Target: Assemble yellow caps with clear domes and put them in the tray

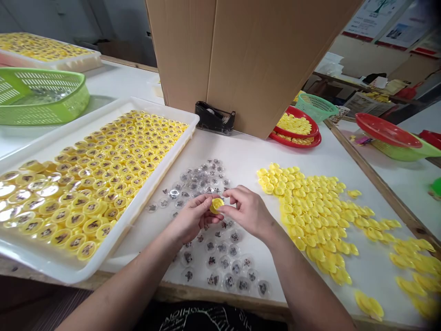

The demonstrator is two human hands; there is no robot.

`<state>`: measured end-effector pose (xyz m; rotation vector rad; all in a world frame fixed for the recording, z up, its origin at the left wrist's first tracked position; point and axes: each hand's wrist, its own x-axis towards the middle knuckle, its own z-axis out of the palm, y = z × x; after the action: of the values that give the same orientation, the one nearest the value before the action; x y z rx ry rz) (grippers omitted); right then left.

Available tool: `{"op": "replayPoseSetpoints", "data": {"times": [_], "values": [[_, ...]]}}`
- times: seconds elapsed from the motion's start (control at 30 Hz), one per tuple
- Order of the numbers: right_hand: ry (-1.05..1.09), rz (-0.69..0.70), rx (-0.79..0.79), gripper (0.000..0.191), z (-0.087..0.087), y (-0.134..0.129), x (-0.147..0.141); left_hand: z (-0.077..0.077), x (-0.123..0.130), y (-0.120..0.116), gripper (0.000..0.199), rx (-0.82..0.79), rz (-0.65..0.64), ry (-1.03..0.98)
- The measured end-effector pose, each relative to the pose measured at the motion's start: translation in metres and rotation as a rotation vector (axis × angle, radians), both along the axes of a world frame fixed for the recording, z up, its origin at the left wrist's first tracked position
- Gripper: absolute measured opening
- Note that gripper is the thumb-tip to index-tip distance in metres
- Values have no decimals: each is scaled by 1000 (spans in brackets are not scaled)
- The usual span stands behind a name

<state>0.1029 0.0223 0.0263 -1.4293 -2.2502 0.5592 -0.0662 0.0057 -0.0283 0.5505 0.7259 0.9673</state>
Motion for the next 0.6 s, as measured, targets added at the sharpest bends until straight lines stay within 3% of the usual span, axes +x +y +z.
{"op": "replayPoseSetpoints", "data": {"times": [0.07,0.17,0.33,0.47,0.6], "values": [[11,-26,-3,8,-14,5,8,1,-6,5,29,-29,96,21],[-47,9,-37,16,-36,8,18,3,-12,12,25,-31,215,62],[-14,101,-100,20,-58,4,15,2,-12,13,28,3,230,82],[120,34,-160,15,-57,1,16,0,-10,9,32,-6,194,70],[345,-24,-286,20,-44,-7,23,-1,-6,4,34,-7,99,11]]}}
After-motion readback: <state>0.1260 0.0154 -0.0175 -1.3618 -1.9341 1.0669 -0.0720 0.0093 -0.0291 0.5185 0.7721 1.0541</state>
